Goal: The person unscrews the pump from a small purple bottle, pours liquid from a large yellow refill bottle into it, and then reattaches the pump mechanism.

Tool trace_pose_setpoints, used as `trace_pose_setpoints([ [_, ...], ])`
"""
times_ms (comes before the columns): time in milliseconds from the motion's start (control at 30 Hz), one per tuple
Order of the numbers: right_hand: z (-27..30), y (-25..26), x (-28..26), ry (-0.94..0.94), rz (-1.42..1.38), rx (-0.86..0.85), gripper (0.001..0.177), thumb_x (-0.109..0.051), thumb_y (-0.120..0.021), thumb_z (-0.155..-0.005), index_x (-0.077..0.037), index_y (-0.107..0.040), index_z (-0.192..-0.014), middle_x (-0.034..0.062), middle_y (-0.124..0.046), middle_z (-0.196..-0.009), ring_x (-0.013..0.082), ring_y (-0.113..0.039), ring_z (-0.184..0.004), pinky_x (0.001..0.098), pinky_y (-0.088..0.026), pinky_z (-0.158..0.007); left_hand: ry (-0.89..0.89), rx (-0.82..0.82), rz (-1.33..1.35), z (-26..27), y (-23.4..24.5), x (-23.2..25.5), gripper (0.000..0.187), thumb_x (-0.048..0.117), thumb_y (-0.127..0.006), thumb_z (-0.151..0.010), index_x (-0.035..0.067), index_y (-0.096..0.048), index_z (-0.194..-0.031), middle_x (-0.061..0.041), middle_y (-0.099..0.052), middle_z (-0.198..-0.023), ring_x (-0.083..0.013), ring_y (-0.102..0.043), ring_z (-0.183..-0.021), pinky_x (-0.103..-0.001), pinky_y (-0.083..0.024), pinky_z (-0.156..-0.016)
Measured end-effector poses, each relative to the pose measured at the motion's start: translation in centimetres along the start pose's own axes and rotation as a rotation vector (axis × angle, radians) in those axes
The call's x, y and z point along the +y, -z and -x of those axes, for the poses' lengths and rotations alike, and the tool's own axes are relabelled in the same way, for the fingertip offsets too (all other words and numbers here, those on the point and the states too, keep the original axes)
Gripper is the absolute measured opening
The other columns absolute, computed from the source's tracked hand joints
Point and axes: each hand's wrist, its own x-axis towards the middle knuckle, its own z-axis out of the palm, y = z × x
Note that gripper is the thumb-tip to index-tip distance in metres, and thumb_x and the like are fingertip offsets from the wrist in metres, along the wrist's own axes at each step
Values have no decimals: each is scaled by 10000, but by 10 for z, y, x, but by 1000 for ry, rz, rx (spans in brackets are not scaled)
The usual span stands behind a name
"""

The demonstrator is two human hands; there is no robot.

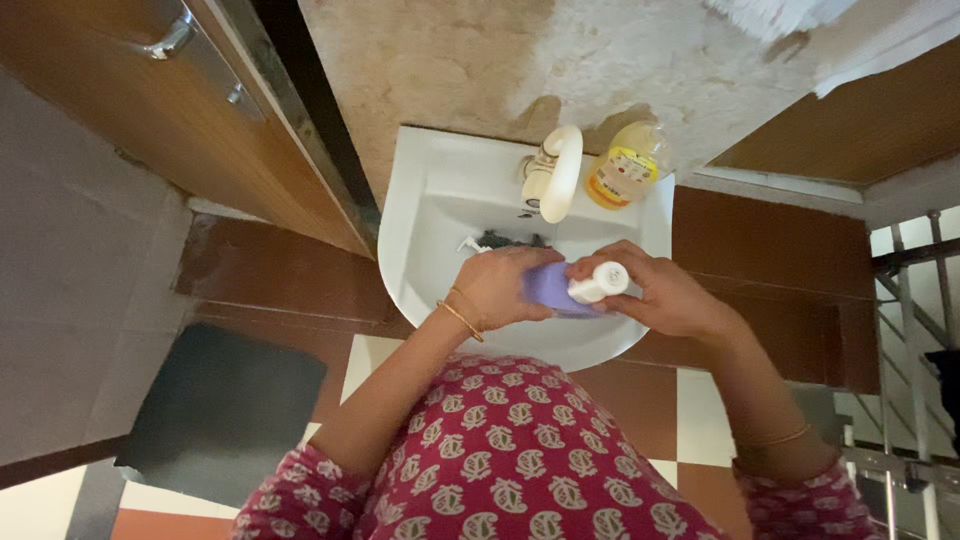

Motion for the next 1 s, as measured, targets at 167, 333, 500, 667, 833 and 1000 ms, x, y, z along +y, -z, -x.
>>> trace_pose_setpoints([
  [167, -1, -9, 1, 56, -91, 253, 488, -211, -806, -809, -115, -656, -1263, 83, -624, -1322, 245, -623, -1238, 369, -491, -1034, 103, 91, -52, -4, -13, 11, 649, 427, -848, -662, 227, -693, -1259, -41, -730, -1204, -265, -696, -1077, -414, -567, -892],
  [333, -8, -40, -10, -223, 63, 524, 450, -272, -898, -735, -123, -737, -1129, 68, -695, -1150, 226, -704, -1046, 365, -555, -884, 82, 183, -63, -3, -25, 10, 625, 397, -842, -660, 214, -692, -1238, -33, -736, -1188, -259, -703, -1070, -420, -572, -862],
  [500, -2, -35, -16, -216, 121, 476, 425, -259, -884, -756, -136, -747, -1139, 63, -737, -1136, 220, -727, -1023, 360, -564, -904, 102, 180, -40, 0, -23, 10, 640, 375, -845, -646, 205, -688, -1242, -52, -727, -1198, -273, -700, -1062, -425, -573, -862],
  [667, 3, -10, -14, -180, -149, 328, 603, -225, -833, -750, -158, -600, -1302, 20, -762, -1192, 194, -736, -1071, 347, -568, -919, 166, 117, -46, 0, -19, 14, 662, 389, -859, -642, 217, -681, -1257, -54, -713, -1233, -271, -686, -1081, -428, -559, -885],
  [833, 3, -1, -20, -69, 65, 207, 533, -155, -823, -761, -140, -649, -1264, 62, -710, -1243, 244, -720, -1067, 367, -563, -895, 40, 170, -18, 2, -23, 11, 677, 378, -850, -641, 201, -684, -1273, -55, -715, -1242, -266, -676, -1126, -415, -561, -915],
  [1000, 3, 14, -24, -41, 231, 60, 459, -128, -788, -772, -165, -683, -1218, 52, -746, -1152, 262, -742, -993, 366, -592, -851, 50, 157, -29, 2, -28, 15, 646, 358, -845, -635, 203, -697, -1245, -61, -717, -1208, -265, -685, -1114, -410, -568, -903],
])
